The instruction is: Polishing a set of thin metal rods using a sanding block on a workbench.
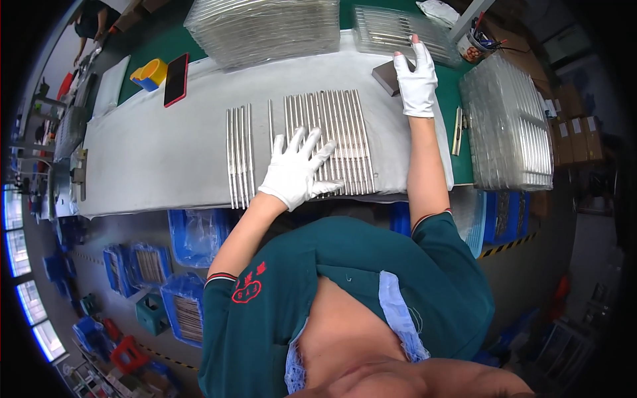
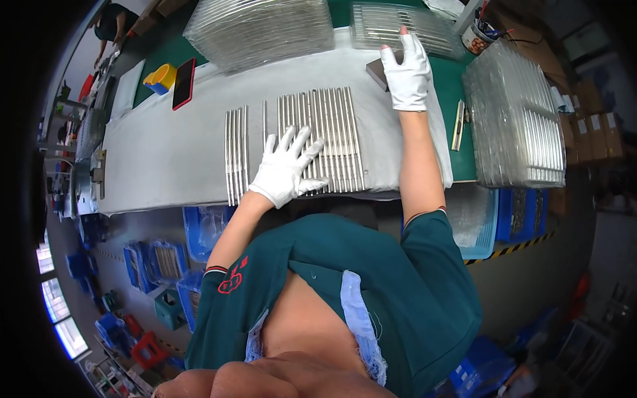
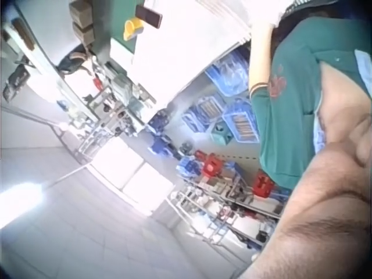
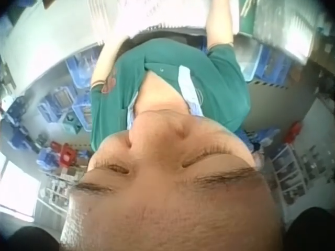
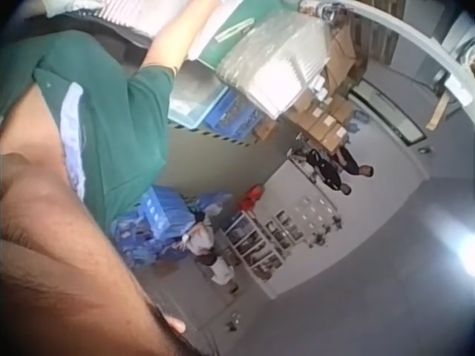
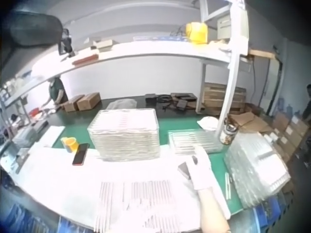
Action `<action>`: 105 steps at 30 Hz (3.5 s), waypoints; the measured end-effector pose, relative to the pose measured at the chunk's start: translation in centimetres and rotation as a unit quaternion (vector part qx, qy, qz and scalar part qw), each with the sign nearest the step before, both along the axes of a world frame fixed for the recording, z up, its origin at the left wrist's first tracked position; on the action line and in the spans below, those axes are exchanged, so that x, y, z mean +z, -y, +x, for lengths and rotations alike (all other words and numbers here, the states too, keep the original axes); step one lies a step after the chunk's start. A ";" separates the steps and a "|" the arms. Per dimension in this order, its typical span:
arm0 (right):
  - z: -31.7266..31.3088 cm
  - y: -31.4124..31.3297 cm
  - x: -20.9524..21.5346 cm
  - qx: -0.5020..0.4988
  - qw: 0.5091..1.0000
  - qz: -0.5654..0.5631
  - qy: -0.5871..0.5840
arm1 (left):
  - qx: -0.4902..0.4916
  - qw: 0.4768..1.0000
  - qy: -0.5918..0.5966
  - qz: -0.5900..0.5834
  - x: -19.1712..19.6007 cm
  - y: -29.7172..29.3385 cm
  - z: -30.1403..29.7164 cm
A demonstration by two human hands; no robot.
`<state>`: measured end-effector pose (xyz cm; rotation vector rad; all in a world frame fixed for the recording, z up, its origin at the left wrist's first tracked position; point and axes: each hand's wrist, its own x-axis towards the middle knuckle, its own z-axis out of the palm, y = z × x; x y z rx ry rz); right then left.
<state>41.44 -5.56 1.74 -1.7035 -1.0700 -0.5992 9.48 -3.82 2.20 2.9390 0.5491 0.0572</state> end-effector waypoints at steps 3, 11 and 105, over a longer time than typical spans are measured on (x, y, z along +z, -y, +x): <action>0.1 0.1 0.0 -0.001 1.000 0.006 0.009 | 0.042 0.999 -0.032 0.010 0.9 -0.2 -1.7; -0.3 -0.3 -0.3 0.004 1.000 -0.012 -0.001 | -0.076 0.996 0.055 0.006 1.1 1.1 3.0; 0.5 -0.7 -1.3 0.031 0.999 -0.011 0.012 | 0.178 0.977 0.049 0.104 -1.2 -7.6 -3.9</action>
